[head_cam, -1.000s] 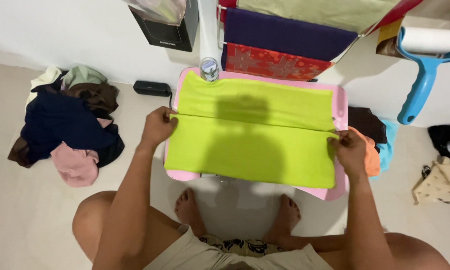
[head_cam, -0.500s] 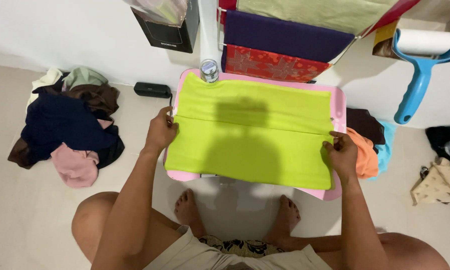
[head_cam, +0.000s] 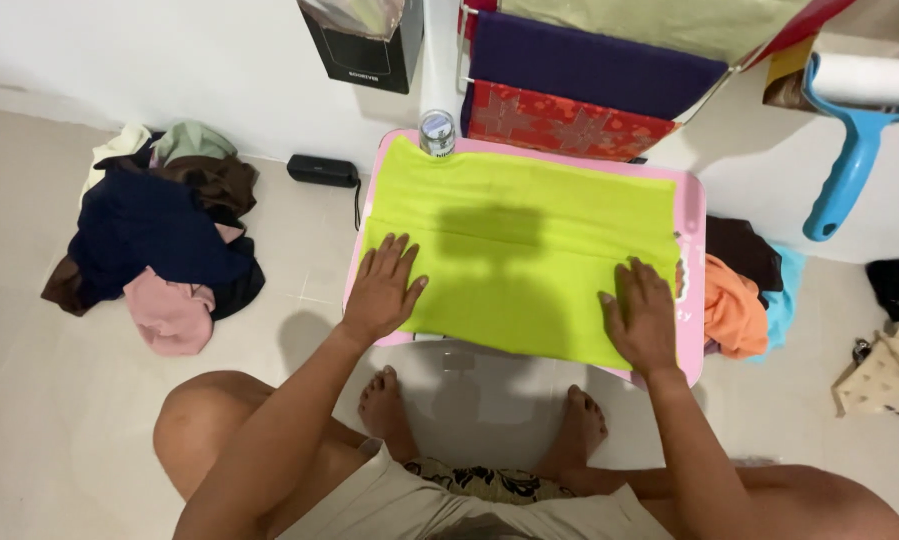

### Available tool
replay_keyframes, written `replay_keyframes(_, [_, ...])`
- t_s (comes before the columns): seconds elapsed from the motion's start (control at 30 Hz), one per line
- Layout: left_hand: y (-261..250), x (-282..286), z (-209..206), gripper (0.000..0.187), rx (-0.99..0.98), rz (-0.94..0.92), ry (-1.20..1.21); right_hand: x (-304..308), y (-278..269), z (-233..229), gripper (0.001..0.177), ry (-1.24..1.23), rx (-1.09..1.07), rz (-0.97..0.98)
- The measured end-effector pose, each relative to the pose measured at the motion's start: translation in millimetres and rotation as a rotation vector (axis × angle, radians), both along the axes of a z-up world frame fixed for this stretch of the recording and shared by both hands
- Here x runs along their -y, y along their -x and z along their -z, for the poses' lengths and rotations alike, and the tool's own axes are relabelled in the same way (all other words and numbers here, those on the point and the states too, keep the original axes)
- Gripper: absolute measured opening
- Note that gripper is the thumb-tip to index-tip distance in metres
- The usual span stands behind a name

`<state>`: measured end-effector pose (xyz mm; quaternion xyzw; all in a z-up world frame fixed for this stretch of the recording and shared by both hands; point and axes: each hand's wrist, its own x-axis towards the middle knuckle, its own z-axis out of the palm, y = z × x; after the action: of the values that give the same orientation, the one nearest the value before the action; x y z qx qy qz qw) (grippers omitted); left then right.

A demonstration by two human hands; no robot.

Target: Using a lint roller to remove lint and debris from a piece of green fabric placed on a small table.

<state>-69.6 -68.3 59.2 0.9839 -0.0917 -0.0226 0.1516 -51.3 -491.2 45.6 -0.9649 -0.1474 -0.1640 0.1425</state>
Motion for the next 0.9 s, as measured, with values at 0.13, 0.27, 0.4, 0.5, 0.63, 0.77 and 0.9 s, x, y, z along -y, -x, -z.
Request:
replay_keyframes(0.13, [4,-15,11,0.072,-0.216,-0.027,-0.118,8,7,14,0.064,0.027,-0.276,0.049])
replay_keyframes(0.27, [3,-16,9,0.073,-0.238,-0.010,-0.187,6,3,12,0.067,0.014,-0.357,0.099])
replay_keyframes(0.4, [-9,-16,15,0.075,-0.242,-0.017,-0.233,5,-13,13,0.068,0.028,-0.351,0.110])
replay_keyframes(0.5, [-7,-13,15,0.076,-0.213,0.006,-0.270,14,-18,17,0.073,0.060,-0.413,0.097])
replay_keyframes(0.63, [-4,5,-19,0.072,-0.171,0.074,-0.242,2,-9,2,0.077,0.041,-0.391,0.100])
replay_keyframes(0.77, [-4,1,6,0.076,-0.226,0.112,-0.212,-3,-5,10,0.078,0.043,-0.399,0.073])
replay_keyframes(0.9, [-6,-2,19,0.079,-0.220,0.121,-0.228,-1,-11,20,0.079,0.096,-0.378,0.072])
